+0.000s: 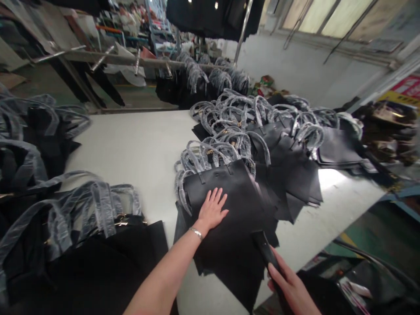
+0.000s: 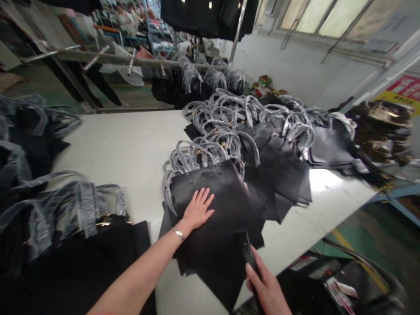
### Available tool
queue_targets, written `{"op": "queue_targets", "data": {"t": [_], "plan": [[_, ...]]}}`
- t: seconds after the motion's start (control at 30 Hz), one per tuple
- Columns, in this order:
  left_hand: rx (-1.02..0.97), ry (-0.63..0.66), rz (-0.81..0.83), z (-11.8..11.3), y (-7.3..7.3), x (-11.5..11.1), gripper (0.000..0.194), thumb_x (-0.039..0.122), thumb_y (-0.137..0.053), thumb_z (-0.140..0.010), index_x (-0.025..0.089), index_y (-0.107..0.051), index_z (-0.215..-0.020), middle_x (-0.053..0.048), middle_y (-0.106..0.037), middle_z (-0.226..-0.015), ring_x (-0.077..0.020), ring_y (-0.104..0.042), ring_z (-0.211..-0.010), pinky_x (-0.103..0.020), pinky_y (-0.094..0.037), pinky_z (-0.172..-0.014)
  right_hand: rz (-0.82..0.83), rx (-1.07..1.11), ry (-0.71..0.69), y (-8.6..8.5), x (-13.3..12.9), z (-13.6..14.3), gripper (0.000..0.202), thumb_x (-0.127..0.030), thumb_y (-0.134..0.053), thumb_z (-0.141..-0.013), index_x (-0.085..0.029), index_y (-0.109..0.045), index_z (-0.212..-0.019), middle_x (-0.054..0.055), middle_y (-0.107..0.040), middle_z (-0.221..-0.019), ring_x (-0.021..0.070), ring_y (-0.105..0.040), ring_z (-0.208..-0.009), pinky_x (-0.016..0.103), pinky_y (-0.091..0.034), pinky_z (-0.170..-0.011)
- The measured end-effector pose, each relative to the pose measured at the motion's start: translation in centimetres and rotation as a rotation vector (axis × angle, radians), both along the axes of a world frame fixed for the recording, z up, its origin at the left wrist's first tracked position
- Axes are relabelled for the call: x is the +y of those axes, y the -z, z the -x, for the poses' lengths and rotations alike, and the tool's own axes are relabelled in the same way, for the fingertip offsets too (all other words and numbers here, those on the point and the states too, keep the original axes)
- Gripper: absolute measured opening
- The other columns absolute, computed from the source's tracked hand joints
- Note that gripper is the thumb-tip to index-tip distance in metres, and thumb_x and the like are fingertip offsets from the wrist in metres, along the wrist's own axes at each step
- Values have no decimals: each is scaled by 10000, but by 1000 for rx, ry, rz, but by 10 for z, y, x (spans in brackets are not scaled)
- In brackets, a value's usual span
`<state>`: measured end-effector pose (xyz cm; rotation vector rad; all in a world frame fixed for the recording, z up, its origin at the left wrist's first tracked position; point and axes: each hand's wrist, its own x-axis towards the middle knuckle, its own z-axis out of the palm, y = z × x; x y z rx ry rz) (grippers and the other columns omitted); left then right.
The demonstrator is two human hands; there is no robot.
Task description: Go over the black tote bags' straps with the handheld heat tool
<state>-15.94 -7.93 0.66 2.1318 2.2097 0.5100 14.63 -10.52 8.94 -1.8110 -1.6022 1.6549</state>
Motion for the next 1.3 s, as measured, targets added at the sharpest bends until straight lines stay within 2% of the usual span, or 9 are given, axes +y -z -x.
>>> {"op": "queue_targets", "data": {"t": [0.13,0.3,0.57,0.7,0.8,0.9,1.0,1.17,1.3], "plan": [[34,23,-7,-15,12,-17,661,538,-507,-906,213,-387,-1468,-84,-219,-1598,-313,-121,-1480,-499,-180,-1191,-37,-58,88,-5,4,-18,857,-606,-593,-758,-151,-401,-1459,-36,-609,-646,161,-573,-548,272,-468,-551],[46,32,10,-31,15,-34,655,544,-500,-898,227,-398,-1462,-70,-235,-1594,-324,-143,-1474,-510,-191,-1184,37,20,219,0,22,-27,814,-579,-604,-769,-192,-360,-1442,-63,-563,-609,150,-560,-467,244,-440,-428],[89,44,60,-40,12,-41,652,562,-490,-898,243,-407,-1459,-68,-248,-1590,-318,-155,-1473,-505,-190,-1185,98,195,214,17,92,-3,496,-443,-614,-847,-204,-512,-1270,-30,-599,-594,133,-542,-394,217,-424,-341],[96,43,76,-41,10,-40,647,563,-493,-894,246,-418,-1454,-62,-246,-1591,-320,-154,-1473,-512,-184,-1184,-10,212,280,15,121,-1,485,-452,-596,-860,-234,-500,-1282,-54,-577,-603,116,-547,-414,201,-451,-364],[95,35,84,-41,9,-39,658,566,-493,-892,237,-415,-1457,-68,-251,-1589,-322,-156,-1472,-510,-175,-1187,-55,200,291,6,120,-17,527,-444,-609,-851,-266,-477,-1329,-65,-574,-623,103,-553,-430,185,-457,-381],[95,34,87,-41,9,-39,663,564,-492,-893,237,-404,-1463,-66,-247,-1590,-321,-157,-1472,-508,-170,-1188,17,180,237,-1,104,-31,542,-404,-649,-822,-222,-518,-1315,-46,-592,-624,111,-554,-414,189,-438,-350],[95,43,86,-41,9,-39,656,565,-489,-895,246,-404,-1462,-63,-246,-1591,-321,-153,-1473,-511,-174,-1186,87,172,182,2,97,-24,497,-365,-665,-808,-177,-578,-1261,-29,-595,-597,120,-545,-383,194,-411,-314],[96,44,78,-41,8,-39,638,534,-517,-888,249,-421,-1451,-67,-256,-1587,-324,-160,-1471,-520,-181,-1184,-30,201,236,7,130,-4,517,-382,-598,-869,-234,-489,-1352,-48,-576,-642,98,-545,-422,182,-438,-365],[86,48,73,-41,8,-38,640,516,-538,-880,249,-422,-1450,-66,-263,-1584,-327,-158,-1471,-527,-188,-1182,-63,193,290,-4,136,-32,529,-407,-604,-864,-232,-488,-1349,-36,-582,-682,103,-559,-449,194,-458,-390]]}}
